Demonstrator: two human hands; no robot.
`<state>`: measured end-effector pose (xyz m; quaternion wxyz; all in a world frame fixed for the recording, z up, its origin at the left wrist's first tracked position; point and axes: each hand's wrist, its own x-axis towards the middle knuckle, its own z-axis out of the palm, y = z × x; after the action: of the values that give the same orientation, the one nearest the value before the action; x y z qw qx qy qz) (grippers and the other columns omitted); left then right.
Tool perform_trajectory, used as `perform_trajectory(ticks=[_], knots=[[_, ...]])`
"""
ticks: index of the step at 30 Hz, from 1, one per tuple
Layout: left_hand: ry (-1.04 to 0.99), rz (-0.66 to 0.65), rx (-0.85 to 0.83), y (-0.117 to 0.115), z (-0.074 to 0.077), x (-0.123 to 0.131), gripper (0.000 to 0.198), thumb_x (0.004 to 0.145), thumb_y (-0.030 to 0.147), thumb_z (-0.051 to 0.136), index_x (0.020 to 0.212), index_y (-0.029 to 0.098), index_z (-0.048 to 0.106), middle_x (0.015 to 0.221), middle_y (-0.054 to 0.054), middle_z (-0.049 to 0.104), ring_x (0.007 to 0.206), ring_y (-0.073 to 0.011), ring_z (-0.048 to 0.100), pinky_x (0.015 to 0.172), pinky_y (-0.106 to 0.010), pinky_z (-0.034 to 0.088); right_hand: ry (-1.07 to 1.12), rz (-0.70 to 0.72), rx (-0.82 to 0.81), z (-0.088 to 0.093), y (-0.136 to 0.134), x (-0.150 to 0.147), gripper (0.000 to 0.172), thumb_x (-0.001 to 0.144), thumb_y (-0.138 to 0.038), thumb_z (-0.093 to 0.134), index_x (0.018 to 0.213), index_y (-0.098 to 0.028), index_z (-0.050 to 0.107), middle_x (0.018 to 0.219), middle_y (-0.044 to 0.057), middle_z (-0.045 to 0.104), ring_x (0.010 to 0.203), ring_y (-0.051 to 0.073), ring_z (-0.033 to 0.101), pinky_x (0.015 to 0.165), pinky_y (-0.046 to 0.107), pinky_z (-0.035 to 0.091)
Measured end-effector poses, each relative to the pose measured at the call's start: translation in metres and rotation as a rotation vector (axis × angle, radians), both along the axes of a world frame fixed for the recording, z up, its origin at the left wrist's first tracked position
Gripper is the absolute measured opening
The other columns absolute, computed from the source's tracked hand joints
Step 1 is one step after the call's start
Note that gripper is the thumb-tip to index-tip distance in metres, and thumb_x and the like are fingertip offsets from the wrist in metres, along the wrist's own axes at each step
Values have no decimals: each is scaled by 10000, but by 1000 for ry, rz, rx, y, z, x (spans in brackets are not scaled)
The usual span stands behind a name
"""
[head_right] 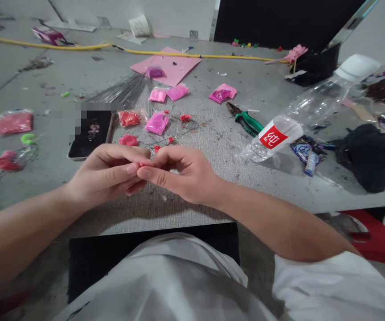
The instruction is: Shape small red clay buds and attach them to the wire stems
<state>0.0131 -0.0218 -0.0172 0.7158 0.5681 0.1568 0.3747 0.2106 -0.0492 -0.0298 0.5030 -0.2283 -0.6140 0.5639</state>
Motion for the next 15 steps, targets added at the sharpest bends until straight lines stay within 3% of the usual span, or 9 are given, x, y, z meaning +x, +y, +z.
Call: perform_trajectory(ticks=[4,8,10,11,13,15], knots=[[9,-29,49,1,0,-2,143,931,221,753,1035,228,851,757,-26,697,530,-74,573,443,-177,503,-20,-10,-10,0,0,1,241,846,-374,860,796,-202,698,706,-30,640,674,118,586,627,275,496],[86,28,148,9,3,-7,123,949,223,724,1002,240,834,779,-35,709,540,-89,579,451,-191,485,-9,-55,28,1,3,5,435,1013,-557,592,788,-212,732,749,17,687,707,144,634,660,312,531],[204,52,328,18,6,-11,118,950,226,718,1008,244,820,761,-32,707,539,-95,580,488,-207,487,14,-132,28,1,9,8,598,1054,-633,420,764,-222,742,757,34,697,714,152,646,673,325,542],[320,38,500,23,8,-14,109,934,207,730,992,233,818,774,-37,718,578,-103,602,550,-219,504,19,-167,30,1,12,9,643,1048,-668,385,740,-227,737,740,33,688,697,150,640,656,323,537],[569,-89,824,32,10,-17,132,922,200,721,1007,230,818,873,-60,761,732,-149,682,677,-248,526,22,-223,38,0,18,11,674,1034,-704,369,712,-230,724,705,26,668,664,146,624,631,317,521],[771,-192,1004,37,8,-19,194,964,221,645,1054,247,815,973,-67,777,803,-169,707,707,-259,511,-17,-242,51,-2,22,12,664,1024,-712,397,704,-221,712,692,25,664,654,147,617,622,315,507]])
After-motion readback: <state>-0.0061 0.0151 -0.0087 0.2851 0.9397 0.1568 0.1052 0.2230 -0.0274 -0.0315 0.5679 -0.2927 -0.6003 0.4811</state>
